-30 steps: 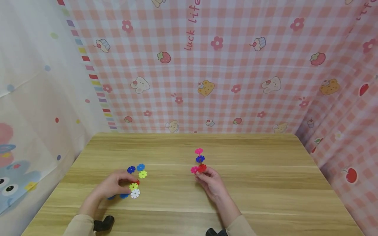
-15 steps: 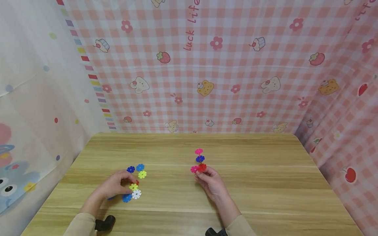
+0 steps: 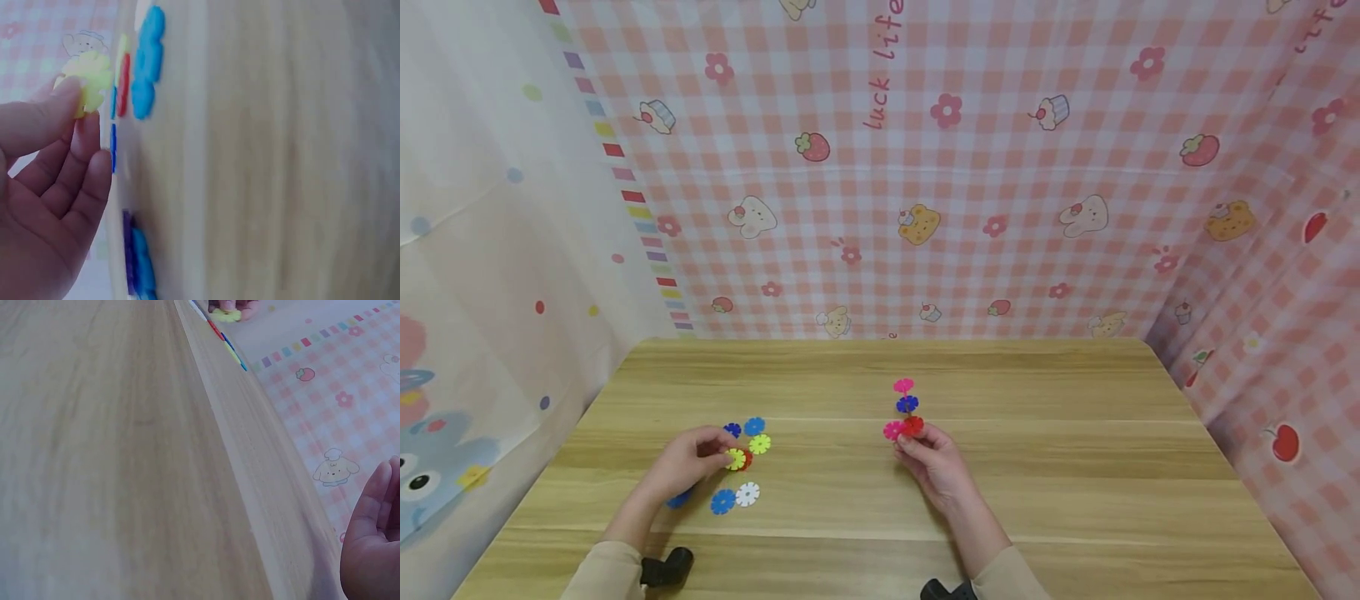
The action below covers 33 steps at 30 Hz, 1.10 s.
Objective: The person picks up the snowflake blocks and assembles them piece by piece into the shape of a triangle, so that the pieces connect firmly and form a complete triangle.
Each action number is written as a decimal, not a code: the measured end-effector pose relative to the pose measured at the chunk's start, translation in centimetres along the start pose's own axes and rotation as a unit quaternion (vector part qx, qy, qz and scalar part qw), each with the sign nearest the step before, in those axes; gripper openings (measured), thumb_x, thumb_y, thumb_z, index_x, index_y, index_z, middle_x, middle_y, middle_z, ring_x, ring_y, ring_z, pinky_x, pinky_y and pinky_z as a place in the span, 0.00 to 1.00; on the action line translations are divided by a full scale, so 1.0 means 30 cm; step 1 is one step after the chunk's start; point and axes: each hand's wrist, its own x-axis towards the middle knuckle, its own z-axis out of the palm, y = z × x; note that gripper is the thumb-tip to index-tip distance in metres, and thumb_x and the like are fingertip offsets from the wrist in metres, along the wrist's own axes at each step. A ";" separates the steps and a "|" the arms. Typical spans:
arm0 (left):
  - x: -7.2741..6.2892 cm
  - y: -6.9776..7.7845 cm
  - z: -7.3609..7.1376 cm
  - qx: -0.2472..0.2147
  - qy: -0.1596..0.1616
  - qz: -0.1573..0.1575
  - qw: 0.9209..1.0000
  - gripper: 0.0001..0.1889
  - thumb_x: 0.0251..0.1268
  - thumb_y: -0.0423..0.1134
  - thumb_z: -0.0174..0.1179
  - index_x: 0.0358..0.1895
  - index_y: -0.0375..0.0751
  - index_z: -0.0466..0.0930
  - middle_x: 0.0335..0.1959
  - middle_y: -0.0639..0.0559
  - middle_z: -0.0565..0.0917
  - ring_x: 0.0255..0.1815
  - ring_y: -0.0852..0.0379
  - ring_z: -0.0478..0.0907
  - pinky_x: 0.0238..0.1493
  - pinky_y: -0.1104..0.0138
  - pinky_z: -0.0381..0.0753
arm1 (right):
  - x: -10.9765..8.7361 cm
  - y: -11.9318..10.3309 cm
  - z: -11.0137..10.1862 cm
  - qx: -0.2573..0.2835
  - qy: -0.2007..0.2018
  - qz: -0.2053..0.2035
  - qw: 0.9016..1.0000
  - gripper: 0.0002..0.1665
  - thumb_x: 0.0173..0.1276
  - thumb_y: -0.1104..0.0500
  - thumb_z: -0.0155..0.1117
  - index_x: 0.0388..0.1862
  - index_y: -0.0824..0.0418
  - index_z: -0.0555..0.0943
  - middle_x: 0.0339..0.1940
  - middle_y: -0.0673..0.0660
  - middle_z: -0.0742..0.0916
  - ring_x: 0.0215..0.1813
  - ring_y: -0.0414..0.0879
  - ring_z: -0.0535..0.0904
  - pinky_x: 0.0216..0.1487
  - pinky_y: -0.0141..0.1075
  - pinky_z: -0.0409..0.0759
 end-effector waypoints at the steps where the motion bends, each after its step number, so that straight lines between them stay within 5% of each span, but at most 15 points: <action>1: 0.003 0.007 0.002 0.004 0.007 -0.002 1.000 0.06 0.60 0.26 0.67 0.37 0.40 0.84 0.31 0.55 0.81 0.34 0.57 0.75 0.37 0.67 0.78 | -0.001 -0.001 0.001 0.000 0.000 0.001 1.000 0.23 0.71 0.78 0.49 0.29 0.54 0.83 0.35 0.51 0.86 0.39 0.41 0.83 0.51 0.33 0.81; 9: 0.026 0.117 0.059 -0.035 0.033 -0.024 0.999 0.07 0.59 0.28 0.68 0.39 0.41 0.84 0.32 0.54 0.83 0.34 0.57 0.80 0.36 0.65 0.82 | -0.001 -0.002 0.004 -0.001 0.003 0.005 1.000 0.22 0.72 0.77 0.49 0.30 0.55 0.83 0.36 0.52 0.86 0.39 0.41 0.82 0.51 0.33 0.81; 17: 0.066 0.218 0.169 -0.088 0.004 0.014 0.996 0.05 0.59 0.27 0.68 0.36 0.39 0.83 0.28 0.54 0.84 0.31 0.58 0.80 0.34 0.68 0.82 | -0.002 -0.002 0.006 0.004 0.001 0.011 1.000 0.22 0.72 0.77 0.49 0.31 0.55 0.83 0.35 0.51 0.86 0.39 0.41 0.82 0.50 0.32 0.81; 26: 0.100 0.324 0.300 -0.214 -0.043 0.028 0.975 0.06 0.61 0.23 0.64 0.39 0.31 0.78 0.29 0.43 0.86 0.33 0.38 0.85 0.37 0.55 0.86 | 0.001 0.009 0.002 -0.003 -0.004 0.002 1.000 0.23 0.73 0.76 0.50 0.31 0.53 0.84 0.36 0.51 0.87 0.39 0.40 0.83 0.49 0.32 0.82; 33: 0.125 0.379 0.361 -0.250 -0.053 0.024 0.966 0.08 0.62 0.23 0.63 0.44 0.29 0.77 0.28 0.42 0.86 0.31 0.41 0.86 0.37 0.56 0.87 | -0.002 0.013 0.003 0.003 0.005 0.003 1.000 0.21 0.72 0.75 0.52 0.33 0.53 0.84 0.37 0.51 0.86 0.39 0.40 0.83 0.50 0.32 0.82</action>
